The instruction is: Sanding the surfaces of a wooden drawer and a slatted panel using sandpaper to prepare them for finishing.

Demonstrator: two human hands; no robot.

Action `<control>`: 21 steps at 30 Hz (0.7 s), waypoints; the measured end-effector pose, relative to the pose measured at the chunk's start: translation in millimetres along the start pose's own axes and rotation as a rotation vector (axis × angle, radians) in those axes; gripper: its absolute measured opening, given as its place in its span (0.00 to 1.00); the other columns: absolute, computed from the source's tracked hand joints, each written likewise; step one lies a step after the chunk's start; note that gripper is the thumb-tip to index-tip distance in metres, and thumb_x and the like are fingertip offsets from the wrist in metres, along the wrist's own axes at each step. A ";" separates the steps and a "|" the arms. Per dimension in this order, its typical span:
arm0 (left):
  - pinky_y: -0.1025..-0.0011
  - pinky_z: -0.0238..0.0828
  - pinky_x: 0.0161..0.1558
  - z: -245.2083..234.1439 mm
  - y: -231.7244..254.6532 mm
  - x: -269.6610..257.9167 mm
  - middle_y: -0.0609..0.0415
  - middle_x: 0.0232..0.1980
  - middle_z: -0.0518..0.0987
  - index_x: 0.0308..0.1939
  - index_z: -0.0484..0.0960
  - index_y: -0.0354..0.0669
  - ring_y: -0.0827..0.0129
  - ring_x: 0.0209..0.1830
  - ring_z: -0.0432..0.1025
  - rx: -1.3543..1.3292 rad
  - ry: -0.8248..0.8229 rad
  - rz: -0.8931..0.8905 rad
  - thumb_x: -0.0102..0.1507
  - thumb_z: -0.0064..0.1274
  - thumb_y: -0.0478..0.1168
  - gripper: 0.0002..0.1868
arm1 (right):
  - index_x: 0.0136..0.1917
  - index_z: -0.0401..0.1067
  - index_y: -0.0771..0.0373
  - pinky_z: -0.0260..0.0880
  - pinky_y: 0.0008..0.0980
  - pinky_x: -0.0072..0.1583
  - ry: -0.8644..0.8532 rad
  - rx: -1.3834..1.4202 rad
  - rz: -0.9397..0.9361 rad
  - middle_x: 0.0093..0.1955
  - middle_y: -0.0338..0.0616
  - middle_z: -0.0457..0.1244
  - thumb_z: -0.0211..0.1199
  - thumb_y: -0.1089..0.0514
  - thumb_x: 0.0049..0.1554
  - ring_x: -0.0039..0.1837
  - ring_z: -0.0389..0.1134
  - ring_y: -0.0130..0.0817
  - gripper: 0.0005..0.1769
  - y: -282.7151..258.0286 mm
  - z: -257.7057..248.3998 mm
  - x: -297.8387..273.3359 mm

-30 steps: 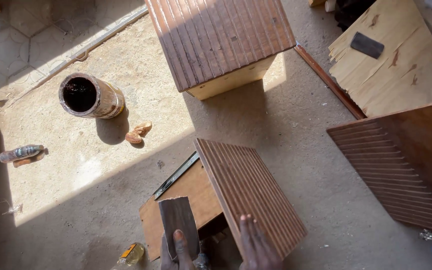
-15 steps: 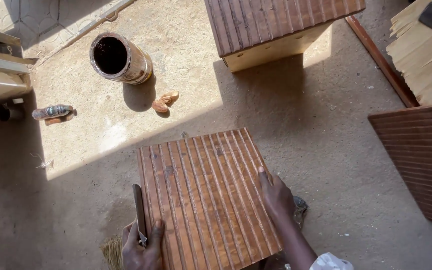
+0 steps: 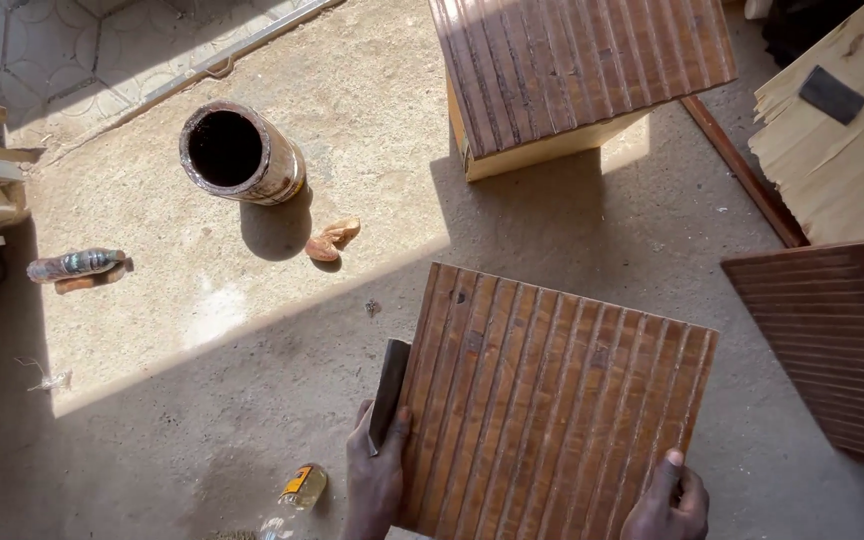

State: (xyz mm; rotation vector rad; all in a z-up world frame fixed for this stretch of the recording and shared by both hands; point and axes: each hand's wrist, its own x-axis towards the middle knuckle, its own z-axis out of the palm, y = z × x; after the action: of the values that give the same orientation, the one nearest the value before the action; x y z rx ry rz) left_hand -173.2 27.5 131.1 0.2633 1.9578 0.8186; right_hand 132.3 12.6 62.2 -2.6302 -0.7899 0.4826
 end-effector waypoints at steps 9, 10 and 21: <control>0.72 0.72 0.48 29.7 -41.0 24.9 0.63 0.43 0.75 0.47 0.86 0.48 0.74 0.44 0.75 0.181 -0.160 0.170 0.68 0.49 0.46 0.12 | 0.55 0.76 0.67 0.59 0.53 0.46 0.227 -0.241 -0.087 0.51 0.61 0.62 0.49 0.42 0.84 0.46 0.63 0.56 0.29 64.5 54.9 15.0; 0.72 0.72 0.56 35.4 -43.9 20.0 0.59 0.48 0.75 0.59 0.81 0.50 0.71 0.51 0.74 0.167 -0.152 0.223 0.65 0.46 0.36 0.18 | 0.65 0.67 0.75 0.59 0.57 0.53 0.286 -0.409 -0.274 0.58 0.65 0.58 0.51 0.44 0.78 0.54 0.61 0.61 0.28 62.0 59.9 17.8; 0.62 0.72 0.65 55.9 -39.0 9.5 0.63 0.78 0.67 0.76 0.63 0.67 0.66 0.75 0.66 0.324 -0.122 0.043 0.63 0.35 0.31 0.38 | 0.61 0.77 0.51 0.56 0.47 0.64 -0.166 -0.200 -1.174 0.56 0.40 0.68 0.47 0.43 0.69 0.59 0.65 0.46 0.21 -195.1 124.3 -5.6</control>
State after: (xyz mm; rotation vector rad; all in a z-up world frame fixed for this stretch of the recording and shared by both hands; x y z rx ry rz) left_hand -125.0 27.3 82.0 0.5354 1.9680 0.4960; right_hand -13.1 190.8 36.3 -1.7874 -2.2450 0.2603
